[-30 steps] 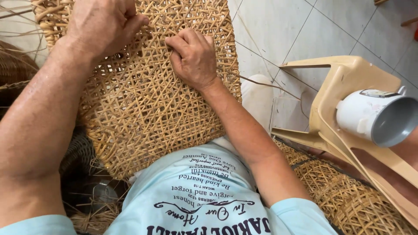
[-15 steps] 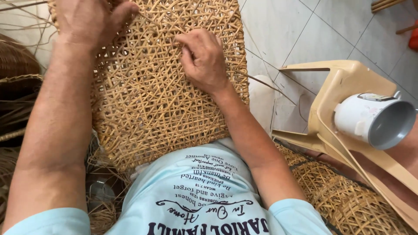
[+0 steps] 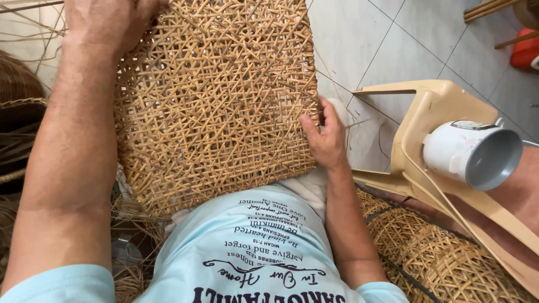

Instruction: The person is weaving a rattan mat, threading thin strips through a frame using a guide tool and trimming excess material with scissors.

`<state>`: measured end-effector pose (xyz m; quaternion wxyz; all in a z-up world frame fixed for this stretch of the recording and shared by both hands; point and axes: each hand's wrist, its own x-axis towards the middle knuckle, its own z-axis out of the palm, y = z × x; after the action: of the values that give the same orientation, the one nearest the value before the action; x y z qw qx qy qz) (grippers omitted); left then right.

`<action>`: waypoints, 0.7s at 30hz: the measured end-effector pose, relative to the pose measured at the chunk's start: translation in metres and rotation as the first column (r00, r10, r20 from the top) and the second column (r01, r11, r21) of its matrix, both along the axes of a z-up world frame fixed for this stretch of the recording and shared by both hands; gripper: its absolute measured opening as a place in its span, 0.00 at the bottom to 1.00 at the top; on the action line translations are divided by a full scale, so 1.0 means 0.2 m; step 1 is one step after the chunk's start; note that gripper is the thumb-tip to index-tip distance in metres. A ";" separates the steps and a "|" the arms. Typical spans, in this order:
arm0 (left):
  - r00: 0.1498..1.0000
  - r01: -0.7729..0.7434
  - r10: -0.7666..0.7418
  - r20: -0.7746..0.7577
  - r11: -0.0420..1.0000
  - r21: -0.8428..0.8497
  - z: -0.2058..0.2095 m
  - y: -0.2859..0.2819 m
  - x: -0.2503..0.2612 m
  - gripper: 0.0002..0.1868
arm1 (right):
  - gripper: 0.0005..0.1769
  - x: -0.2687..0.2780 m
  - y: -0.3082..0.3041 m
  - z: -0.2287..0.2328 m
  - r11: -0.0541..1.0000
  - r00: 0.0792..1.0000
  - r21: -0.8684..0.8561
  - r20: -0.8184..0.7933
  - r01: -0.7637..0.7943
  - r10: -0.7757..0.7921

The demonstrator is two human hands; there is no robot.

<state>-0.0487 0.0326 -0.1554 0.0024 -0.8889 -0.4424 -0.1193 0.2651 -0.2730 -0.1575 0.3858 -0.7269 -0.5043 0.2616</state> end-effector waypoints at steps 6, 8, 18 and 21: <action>1.000 0.005 -0.006 0.018 0.999 0.051 0.06 -0.07 -0.03 0.18 | 0.23 -0.02 -0.08 -0.01 0.997 0.949 0.072 -0.315 0.006 0.017; 0.999 0.011 -0.013 0.029 0.998 0.069 0.07 -0.08 -0.03 0.18 | 0.23 -0.01 -0.12 0.01 0.993 0.935 0.115 -0.352 0.003 0.038; 0.995 0.070 -0.078 0.055 0.989 0.129 -0.44 -0.14 -0.07 0.17 | 0.19 -0.04 -0.41 0.04 0.970 0.982 0.229 -0.182 0.085 -0.043; 0.994 0.088 -0.095 0.049 0.988 0.130 -0.47 -0.15 -0.06 0.17 | 0.22 -0.01 -0.41 -0.02 0.974 0.974 0.196 -0.217 0.110 -0.066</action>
<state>-0.0617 0.0023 -0.2492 0.0419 -0.9026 -0.3925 -0.1716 0.2624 -0.3555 -0.1622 0.5214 -0.6730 -0.4524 0.2655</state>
